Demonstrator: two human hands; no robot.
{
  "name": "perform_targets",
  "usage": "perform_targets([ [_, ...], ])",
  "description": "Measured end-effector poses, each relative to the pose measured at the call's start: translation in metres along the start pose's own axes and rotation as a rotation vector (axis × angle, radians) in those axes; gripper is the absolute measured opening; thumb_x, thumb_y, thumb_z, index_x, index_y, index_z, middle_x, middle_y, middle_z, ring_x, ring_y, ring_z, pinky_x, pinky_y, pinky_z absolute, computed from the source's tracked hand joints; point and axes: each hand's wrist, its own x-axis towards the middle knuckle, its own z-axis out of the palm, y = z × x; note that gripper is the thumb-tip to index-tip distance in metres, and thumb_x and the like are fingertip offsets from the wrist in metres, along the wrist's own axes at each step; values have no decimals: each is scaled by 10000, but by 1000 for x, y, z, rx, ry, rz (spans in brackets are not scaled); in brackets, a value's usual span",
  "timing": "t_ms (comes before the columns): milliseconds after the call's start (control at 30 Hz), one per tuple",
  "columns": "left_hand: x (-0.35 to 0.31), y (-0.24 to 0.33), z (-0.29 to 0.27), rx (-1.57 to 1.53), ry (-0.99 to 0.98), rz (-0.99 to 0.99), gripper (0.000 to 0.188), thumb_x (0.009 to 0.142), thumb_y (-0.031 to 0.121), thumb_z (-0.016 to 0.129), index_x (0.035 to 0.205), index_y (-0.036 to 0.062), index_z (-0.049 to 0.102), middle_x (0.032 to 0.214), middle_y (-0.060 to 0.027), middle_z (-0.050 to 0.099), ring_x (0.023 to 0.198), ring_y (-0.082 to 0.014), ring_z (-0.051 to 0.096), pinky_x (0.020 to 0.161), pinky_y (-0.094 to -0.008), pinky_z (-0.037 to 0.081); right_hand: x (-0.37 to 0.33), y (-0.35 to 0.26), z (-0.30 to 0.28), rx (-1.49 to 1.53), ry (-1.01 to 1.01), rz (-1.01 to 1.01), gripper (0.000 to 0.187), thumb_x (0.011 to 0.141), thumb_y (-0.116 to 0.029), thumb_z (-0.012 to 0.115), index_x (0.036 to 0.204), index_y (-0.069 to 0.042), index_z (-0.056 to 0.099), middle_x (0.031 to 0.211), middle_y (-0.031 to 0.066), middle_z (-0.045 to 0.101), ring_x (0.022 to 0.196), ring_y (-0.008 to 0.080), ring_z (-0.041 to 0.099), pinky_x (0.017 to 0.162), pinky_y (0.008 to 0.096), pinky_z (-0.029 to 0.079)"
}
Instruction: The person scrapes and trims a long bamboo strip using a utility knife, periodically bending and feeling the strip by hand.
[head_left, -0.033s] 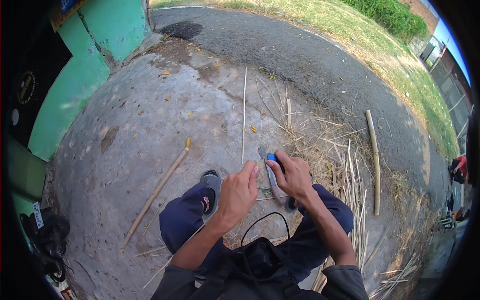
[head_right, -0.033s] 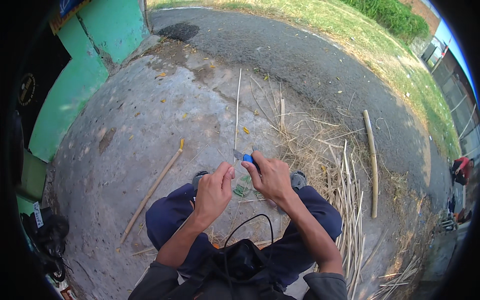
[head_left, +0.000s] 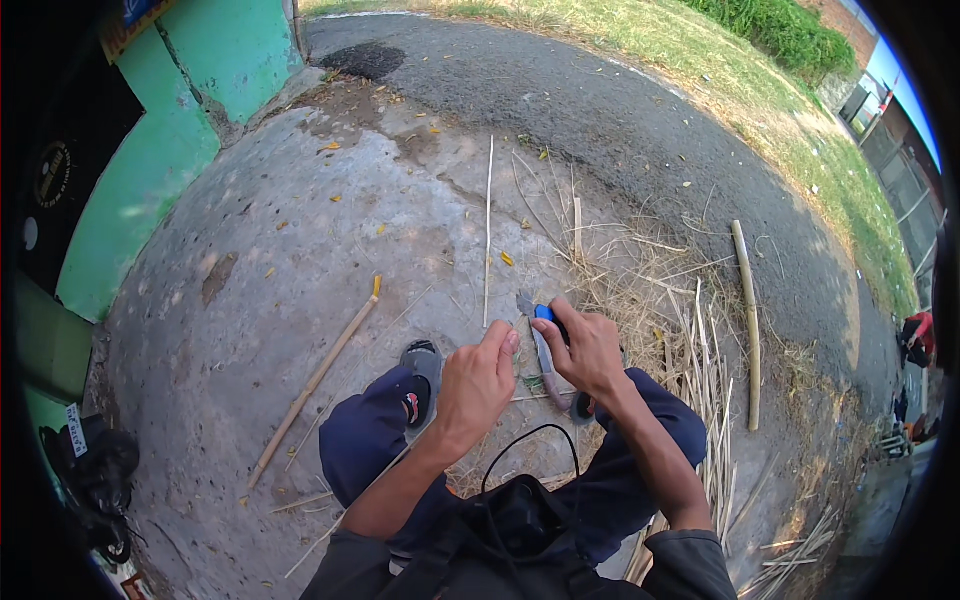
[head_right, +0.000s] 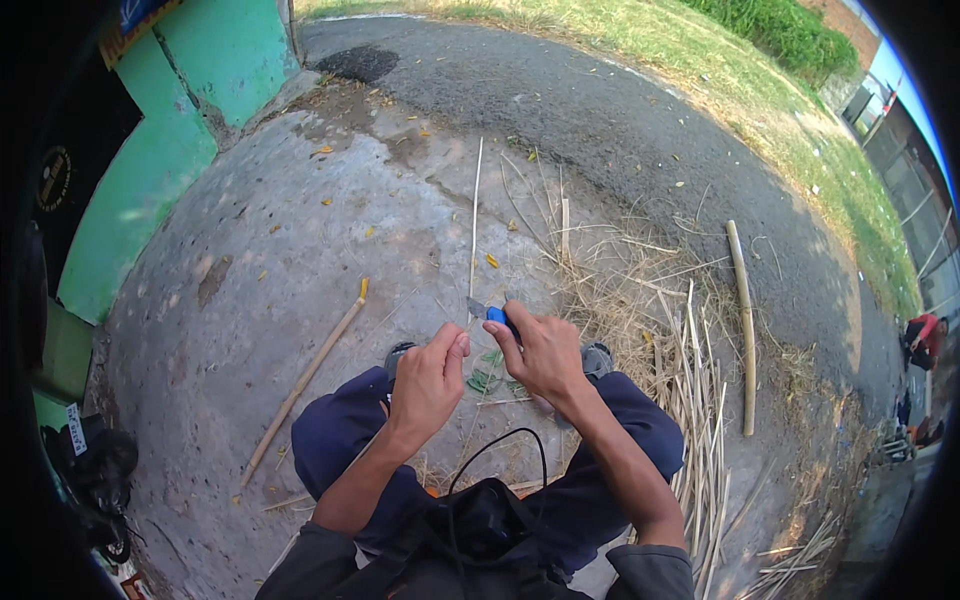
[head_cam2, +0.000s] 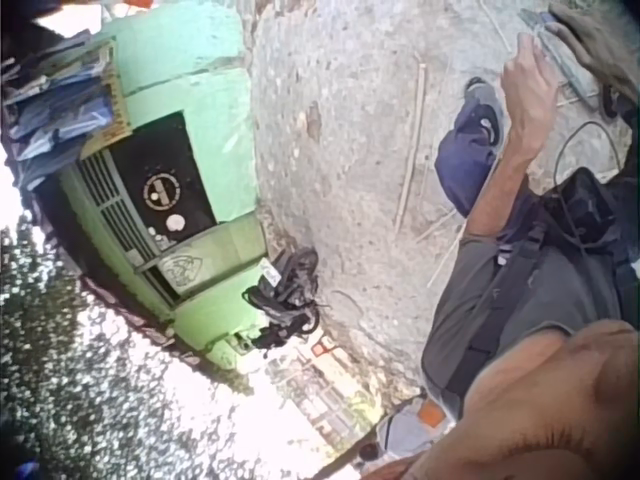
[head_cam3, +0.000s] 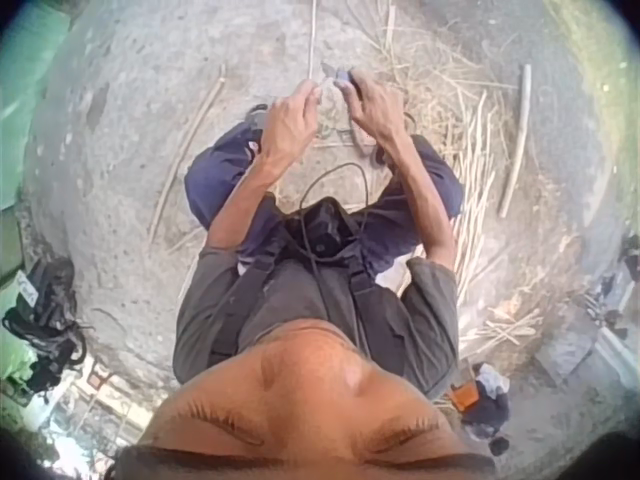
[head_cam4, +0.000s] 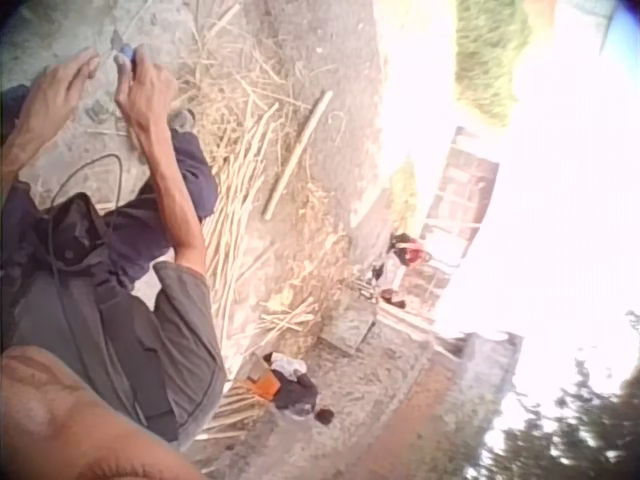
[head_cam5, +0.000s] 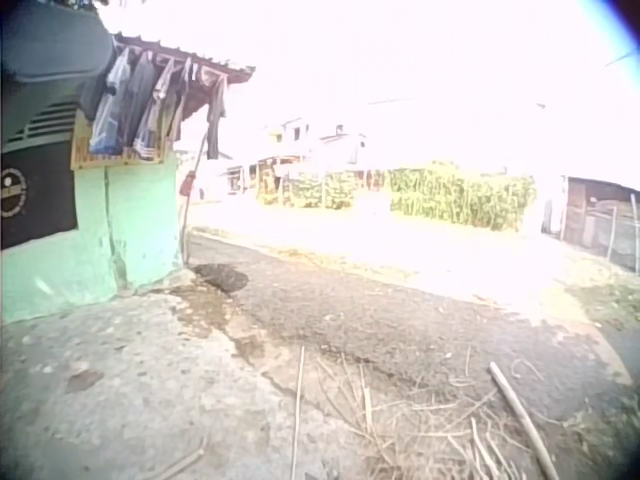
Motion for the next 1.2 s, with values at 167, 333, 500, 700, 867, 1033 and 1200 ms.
perform_targets([
  [167, 3, 5, -6, 16, 12, -8, 188, 1110, 157, 543, 993, 29, 615, 742, -205, 677, 709, -453, 689, 600, -508, 494, 13, 12, 3, -26, 150, 98, 396, 1090, -397, 602, 929, -35, 593, 646, 205, 641, 629, 447, 664, 563, 520, 461],
  [333, -12, 0, -9, -124, -25, 24, 216, 1114, 167, 528, 984, 22, 619, 718, -191, 661, 695, -438, 689, 613, -487, 493, 46, 121, -91, -121, 501, 426, 460, 1138, -386, 506, 934, 8, 624, 682, 219, 615, 625, 376, 612, 617, 467, 443],
  [500, -4, -17, 2, -150, 4, 26, 224, 1114, 164, 524, 983, 11, 621, 723, -199, 656, 688, -425, 688, 609, -466, 481, 2, 60, -63, 165, 393, 274, 383, 1130, -328, 535, 928, -6, 582, 639, 175, 517, 578, 361, 524, 596, 450, 384],
  [700, 3, -10, 3, -253, -77, 17, 217, 1122, 164, 511, 1025, 13, 631, 658, -154, 590, 576, -301, 596, 585, -425, 441, -7, -1, -15, 146, 76, 3, 314, 1082, -319, 620, 955, -36, 569, 634, 196, 575, 602, 429, 614, 573, 494, 440],
  [867, 5, -5, 3, -403, -139, -40, 225, 1135, 173, 494, 1035, 18, 622, 606, -58, 489, 548, -141, 478, 565, -364, 402, -12, -3, -6, 101, 14, -23, 315, 1074, -348, 631, 979, -55, 569, 654, 200, 622, 622, 436, 659, 562, 516, 471],
  [1033, 5, 0, 0, -432, -146, -36, 223, 1135, 172, 487, 1039, 14, 611, 640, -55, 503, 576, -130, 488, 579, -353, 403, -12, 2, -8, 79, 22, -15, 327, 1072, -364, 634, 971, -61, 567, 644, 198, 624, 617, 436, 660, 558, 519, 471],
  [1200, 5, -4, 5, -333, -74, 21, 186, 1121, 152, 507, 1057, 2, 597, 733, -141, 593, 622, -256, 593, 618, -397, 452, -8, 6, -5, 19, -5, 7, 338, 1073, -392, 629, 964, -77, 573, 639, 192, 625, 609, 433, 662, 555, 521, 473],
])
